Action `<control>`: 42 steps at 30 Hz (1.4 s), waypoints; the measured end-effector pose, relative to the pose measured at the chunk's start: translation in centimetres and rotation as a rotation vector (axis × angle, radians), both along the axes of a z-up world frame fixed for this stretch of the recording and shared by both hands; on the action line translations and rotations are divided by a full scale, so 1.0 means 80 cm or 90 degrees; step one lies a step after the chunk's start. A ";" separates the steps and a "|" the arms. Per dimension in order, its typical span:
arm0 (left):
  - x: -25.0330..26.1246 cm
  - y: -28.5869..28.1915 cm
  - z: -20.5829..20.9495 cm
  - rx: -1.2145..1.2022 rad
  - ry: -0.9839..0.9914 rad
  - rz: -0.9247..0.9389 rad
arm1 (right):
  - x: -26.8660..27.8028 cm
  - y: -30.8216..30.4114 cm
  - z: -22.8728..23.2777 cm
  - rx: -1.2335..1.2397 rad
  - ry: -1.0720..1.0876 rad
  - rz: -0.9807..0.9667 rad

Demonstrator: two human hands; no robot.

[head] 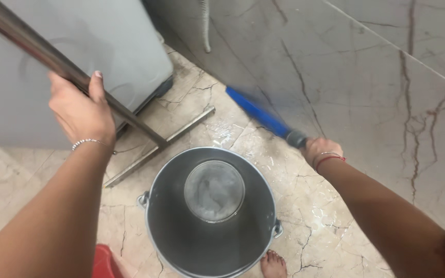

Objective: The person pours water onto the floor from a mug and a bucket, then uses a blue plastic broom to scrub and push water toward a drain.

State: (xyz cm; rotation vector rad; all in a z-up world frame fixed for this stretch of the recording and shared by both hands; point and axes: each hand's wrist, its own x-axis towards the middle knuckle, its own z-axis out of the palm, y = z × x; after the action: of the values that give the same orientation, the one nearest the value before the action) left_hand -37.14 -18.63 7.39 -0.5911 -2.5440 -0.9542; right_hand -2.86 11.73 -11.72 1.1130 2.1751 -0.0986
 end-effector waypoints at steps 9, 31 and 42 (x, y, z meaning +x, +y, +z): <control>-0.066 0.126 -0.059 0.053 -0.101 0.080 | 0.076 0.031 0.001 -0.040 0.016 -0.047; -0.126 0.157 -0.077 0.001 -0.549 0.195 | 0.150 0.055 -0.023 -0.130 -0.063 0.150; 0.032 0.102 -0.115 -0.049 -0.636 0.286 | 0.189 0.017 -0.038 -0.081 -0.034 -0.046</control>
State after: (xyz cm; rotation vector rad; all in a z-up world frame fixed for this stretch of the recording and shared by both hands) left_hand -34.58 -10.44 -1.78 0.6099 -3.3177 -1.1517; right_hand 12.27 13.11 -14.75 1.1098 2.0523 -0.2333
